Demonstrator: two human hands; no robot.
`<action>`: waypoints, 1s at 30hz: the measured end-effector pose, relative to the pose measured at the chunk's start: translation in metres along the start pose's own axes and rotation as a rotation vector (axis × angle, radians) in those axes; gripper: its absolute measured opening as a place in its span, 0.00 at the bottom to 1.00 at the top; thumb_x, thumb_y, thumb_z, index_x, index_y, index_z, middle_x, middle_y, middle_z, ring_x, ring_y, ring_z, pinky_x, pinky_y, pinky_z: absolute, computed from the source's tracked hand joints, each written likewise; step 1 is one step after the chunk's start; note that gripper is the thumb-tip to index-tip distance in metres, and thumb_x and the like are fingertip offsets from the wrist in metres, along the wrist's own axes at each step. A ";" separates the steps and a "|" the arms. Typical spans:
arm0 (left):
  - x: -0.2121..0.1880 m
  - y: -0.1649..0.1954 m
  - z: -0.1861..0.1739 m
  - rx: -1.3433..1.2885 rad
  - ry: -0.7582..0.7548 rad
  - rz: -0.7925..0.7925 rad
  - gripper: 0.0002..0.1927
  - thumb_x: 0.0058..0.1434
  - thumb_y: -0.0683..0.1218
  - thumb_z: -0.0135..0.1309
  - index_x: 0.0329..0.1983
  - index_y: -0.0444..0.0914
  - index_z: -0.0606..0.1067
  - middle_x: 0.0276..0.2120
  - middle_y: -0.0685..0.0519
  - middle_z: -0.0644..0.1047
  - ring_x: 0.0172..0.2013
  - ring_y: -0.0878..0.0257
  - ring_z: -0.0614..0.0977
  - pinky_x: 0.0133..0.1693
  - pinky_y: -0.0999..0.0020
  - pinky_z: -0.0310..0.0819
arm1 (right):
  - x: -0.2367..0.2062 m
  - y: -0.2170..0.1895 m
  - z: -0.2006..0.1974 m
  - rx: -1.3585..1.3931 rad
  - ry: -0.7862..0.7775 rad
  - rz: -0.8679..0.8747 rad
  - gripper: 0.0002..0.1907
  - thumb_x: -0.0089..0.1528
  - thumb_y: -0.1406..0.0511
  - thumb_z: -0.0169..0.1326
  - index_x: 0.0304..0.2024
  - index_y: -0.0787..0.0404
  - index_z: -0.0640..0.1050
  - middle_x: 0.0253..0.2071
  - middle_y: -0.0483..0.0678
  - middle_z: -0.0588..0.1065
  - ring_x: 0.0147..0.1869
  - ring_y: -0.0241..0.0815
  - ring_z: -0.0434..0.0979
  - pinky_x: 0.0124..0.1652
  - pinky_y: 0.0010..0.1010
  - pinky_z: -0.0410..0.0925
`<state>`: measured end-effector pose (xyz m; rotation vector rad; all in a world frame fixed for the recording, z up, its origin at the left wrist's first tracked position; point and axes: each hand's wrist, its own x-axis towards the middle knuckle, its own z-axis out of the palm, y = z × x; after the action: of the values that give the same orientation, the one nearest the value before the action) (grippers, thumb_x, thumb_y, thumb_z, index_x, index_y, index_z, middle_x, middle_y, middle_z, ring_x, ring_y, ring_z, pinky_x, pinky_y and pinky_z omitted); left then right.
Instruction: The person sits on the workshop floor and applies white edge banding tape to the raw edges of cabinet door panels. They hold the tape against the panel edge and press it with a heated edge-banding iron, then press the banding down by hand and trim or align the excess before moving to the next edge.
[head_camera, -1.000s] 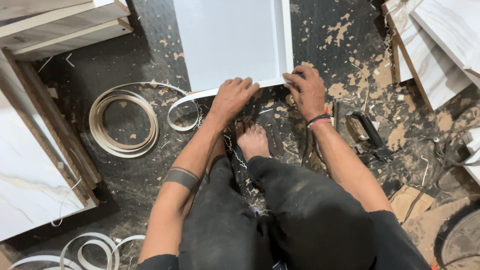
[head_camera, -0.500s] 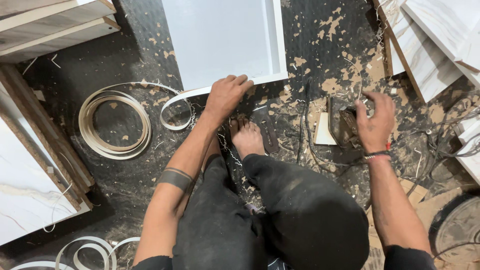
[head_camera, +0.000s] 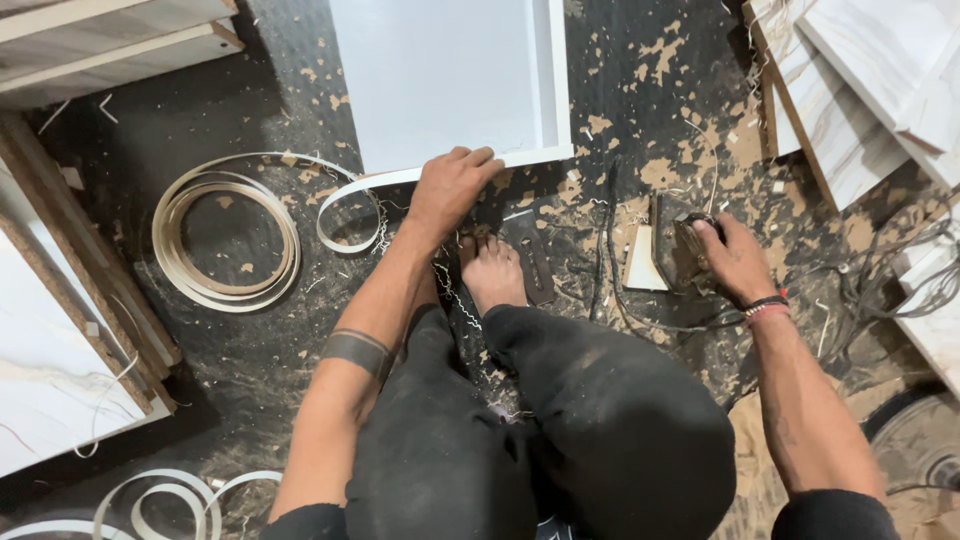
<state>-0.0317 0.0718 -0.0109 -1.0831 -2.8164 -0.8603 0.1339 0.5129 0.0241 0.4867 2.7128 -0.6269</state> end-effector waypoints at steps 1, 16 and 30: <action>0.000 0.000 0.000 -0.012 -0.002 0.001 0.15 0.57 0.41 0.53 0.48 0.42 0.79 0.44 0.55 0.80 0.41 0.55 0.81 0.40 0.60 0.78 | 0.001 -0.004 0.000 0.019 -0.008 0.002 0.27 0.71 0.48 0.47 0.47 0.67 0.74 0.42 0.66 0.75 0.47 0.66 0.75 0.47 0.49 0.67; 0.004 -0.003 0.001 -0.030 -0.029 -0.050 0.09 0.56 0.40 0.54 0.41 0.41 0.76 0.40 0.55 0.80 0.39 0.53 0.82 0.37 0.58 0.79 | 0.083 -0.221 -0.003 0.019 0.088 -0.179 0.21 0.73 0.51 0.48 0.46 0.65 0.71 0.31 0.65 0.76 0.38 0.70 0.77 0.38 0.54 0.66; -0.039 -0.043 -0.015 0.058 0.042 -0.036 0.07 0.60 0.42 0.50 0.41 0.41 0.73 0.36 0.52 0.78 0.39 0.53 0.81 0.36 0.58 0.77 | 0.085 -0.289 0.059 0.027 0.069 -0.358 0.23 0.73 0.52 0.48 0.42 0.69 0.67 0.32 0.72 0.75 0.39 0.76 0.75 0.39 0.60 0.65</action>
<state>-0.0312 0.0139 -0.0264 -0.9983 -2.8163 -0.7881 -0.0418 0.2623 0.0468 0.0237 2.8849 -0.7478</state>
